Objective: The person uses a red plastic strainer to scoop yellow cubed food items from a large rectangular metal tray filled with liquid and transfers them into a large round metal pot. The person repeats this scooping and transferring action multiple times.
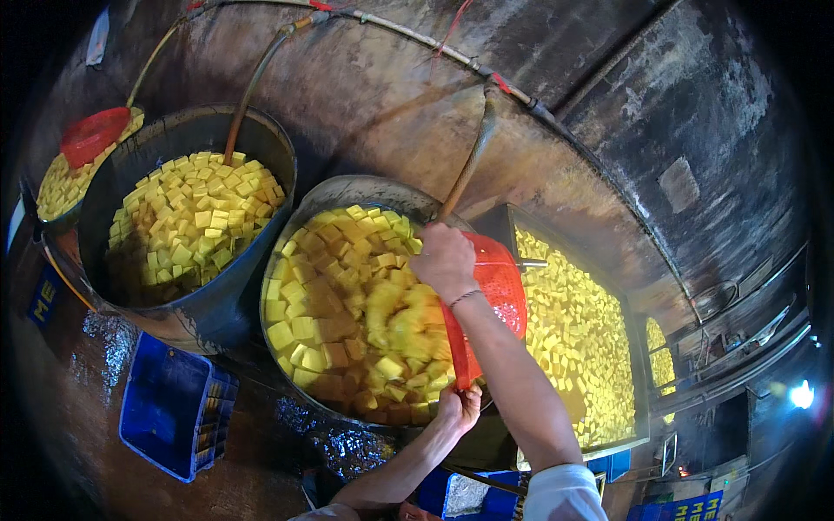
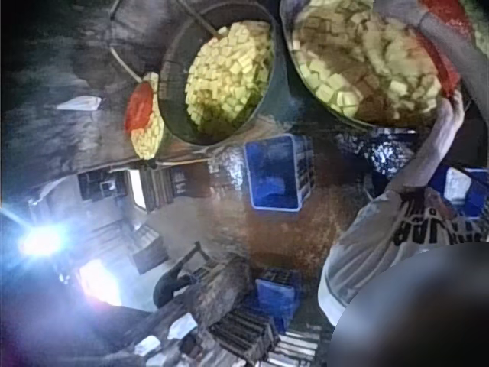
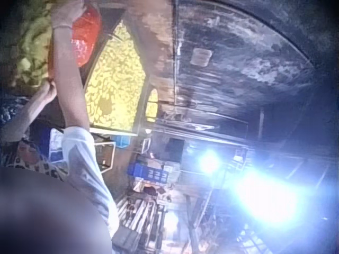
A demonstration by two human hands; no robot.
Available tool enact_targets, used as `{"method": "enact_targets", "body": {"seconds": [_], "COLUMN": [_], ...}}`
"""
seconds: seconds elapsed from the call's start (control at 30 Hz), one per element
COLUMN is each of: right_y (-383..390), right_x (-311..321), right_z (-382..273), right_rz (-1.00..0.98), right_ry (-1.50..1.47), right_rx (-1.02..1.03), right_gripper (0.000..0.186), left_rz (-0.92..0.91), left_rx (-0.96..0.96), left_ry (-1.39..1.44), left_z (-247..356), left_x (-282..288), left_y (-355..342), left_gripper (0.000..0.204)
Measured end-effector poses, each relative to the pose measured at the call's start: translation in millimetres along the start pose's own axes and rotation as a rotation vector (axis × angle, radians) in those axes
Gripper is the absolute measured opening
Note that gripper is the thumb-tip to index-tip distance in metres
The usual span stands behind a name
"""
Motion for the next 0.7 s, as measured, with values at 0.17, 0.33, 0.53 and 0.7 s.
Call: {"method": "enact_targets", "body": {"seconds": [0.17,0.33,0.53,0.7], "right_y": [27,182,421,488], "right_x": [54,109,-137,-225], "right_z": [65,281,448,375], "right_rz": [0.364,0.775,0.593,0.765], "right_ry": [0.144,-0.758,-1.598,-1.766], "right_rx": [0.021,0.045,-0.507,-0.819], "right_gripper": [0.014,0.048,0.049,0.056], "left_rz": [-0.223,-0.111,-0.439,-0.042], "left_rx": [0.068,-0.056,-0.303,-1.480], "left_ry": [-0.205,-1.023,-1.976,-2.588], "left_z": [-38,-70,-98,-29], "left_x": [-13,-72,-60,-76], "left_y": [-18,0,64,158], "left_gripper": [0.021,0.045,0.053,0.035]}}
Point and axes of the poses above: each hand's wrist, its own y-axis away from the middle knuckle, its own x-axis out of the back of the hand, z = x × y, the point moved 3 cm from there along -y, towards the middle knuckle, and after that the axes turned 6 degrees about -z, right-handed, at the moved point
